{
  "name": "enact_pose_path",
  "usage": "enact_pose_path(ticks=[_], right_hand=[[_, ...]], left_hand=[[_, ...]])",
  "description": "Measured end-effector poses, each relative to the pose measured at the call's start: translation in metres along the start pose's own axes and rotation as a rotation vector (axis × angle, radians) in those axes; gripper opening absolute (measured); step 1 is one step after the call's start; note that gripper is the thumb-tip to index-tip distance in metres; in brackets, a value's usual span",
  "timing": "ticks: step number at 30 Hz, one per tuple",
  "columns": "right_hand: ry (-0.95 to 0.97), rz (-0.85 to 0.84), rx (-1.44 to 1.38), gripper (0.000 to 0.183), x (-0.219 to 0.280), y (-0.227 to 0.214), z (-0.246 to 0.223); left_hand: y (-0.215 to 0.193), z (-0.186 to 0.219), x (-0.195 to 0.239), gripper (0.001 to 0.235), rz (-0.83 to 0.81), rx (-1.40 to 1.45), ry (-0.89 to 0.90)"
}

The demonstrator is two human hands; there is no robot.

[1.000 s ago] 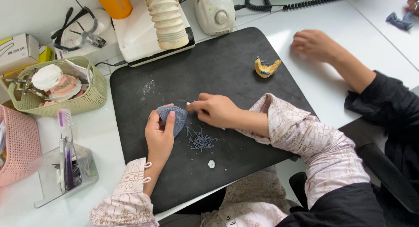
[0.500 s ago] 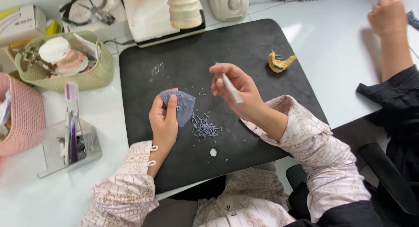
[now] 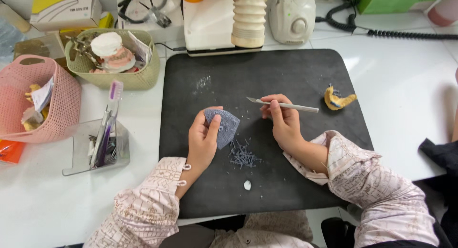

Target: The person uses a small metal carving tool to repeatedly scrape and shape a small blue block of material on a black mat. Shavings accumulate on the mat as the person rotates the block and continues carving. A dental model and rotary tool are visible nearby but not used.

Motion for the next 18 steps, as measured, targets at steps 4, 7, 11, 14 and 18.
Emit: enact_pose_path(ticks=[4, 7, 11, 14, 18], right_hand=[[0.000, -0.048, 0.009, 0.025, -0.016, -0.003, 0.008], [-0.006, -0.075, 0.050, 0.024, -0.024, -0.004, 0.012], [0.009, -0.083, 0.090, 0.025, -0.032, -0.002, 0.012], [-0.022, -0.068, 0.071, 0.022, -0.030, 0.000, 0.007], [-0.179, -0.101, 0.002, 0.022, -0.020, 0.003, -0.013]], left_hand=[[-0.002, -0.009, -0.001, 0.026, -0.001, 0.010, -0.051], [-0.002, -0.014, 0.001, 0.027, 0.010, 0.030, -0.074], [-0.005, -0.013, -0.003, 0.028, 0.013, -0.013, -0.075], [-0.004, -0.013, -0.004, 0.029, 0.015, 0.005, -0.078], [-0.004, -0.013, -0.001, 0.029, 0.002, -0.031, -0.107]])
Point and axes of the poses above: each hand's wrist, its own x-axis away from the middle knuckle, its own y-axis out of the palm, z = x × y, the point moved 4 cm from there along -x, towards the middle knuckle, and after that the axes turned 13 degrees about y, right-handed, at the moved point
